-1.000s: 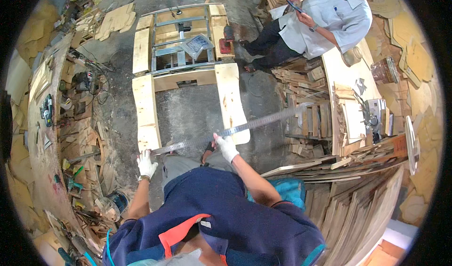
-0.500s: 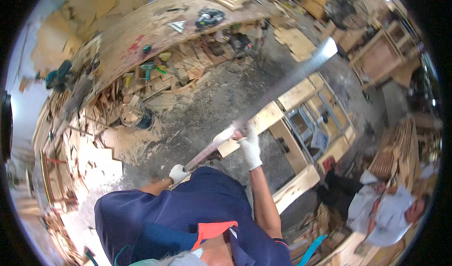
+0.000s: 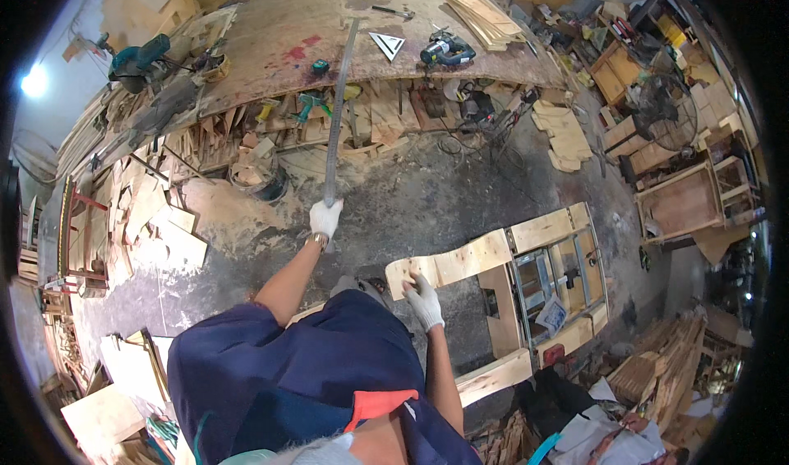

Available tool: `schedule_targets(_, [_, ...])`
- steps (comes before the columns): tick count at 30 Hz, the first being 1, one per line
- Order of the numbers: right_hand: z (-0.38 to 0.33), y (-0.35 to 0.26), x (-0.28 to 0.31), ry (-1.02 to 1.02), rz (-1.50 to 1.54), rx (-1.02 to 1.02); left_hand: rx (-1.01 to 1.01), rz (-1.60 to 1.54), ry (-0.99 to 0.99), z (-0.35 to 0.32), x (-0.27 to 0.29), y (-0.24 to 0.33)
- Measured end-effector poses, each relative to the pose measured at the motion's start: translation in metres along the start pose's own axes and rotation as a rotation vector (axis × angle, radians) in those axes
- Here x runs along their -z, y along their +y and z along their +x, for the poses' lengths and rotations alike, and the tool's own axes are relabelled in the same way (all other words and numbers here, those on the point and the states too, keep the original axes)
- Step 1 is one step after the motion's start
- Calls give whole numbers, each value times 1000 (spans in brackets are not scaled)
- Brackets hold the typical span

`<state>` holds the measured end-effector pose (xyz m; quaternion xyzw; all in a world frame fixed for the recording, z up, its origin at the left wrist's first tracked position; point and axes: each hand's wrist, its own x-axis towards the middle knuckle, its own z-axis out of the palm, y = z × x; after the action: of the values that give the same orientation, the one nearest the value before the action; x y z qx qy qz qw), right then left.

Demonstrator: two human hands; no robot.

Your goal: The person measures a curved wooden panel with a tape measure, then uses a cordless drill to drive screws into the panel to attach it to a metal frame. The person repeats the measuring and drilling steps on the same panel.

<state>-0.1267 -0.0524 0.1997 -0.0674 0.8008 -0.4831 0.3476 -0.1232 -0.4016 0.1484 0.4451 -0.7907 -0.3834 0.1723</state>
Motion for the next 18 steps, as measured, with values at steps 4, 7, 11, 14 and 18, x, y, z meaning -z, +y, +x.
schedule_targets(4, [-62,106,15,342,-272,-187,403,-571,-223,0,-62,-1])
schedule_targets(7, [-129,171,4,439,-366,-535,540,-772,-257,15,-113,-11])
schedule_targets(11, [-224,227,-54,630,-99,-759,390,-1029,-750,138,-136,19])
schedule_targets(14, [-269,259,-106,751,231,-903,214,-633,-811,263,-96,124])
schedule_targets(18, [-296,275,-186,1161,442,-1018,223,-978,-510,339,-55,227])
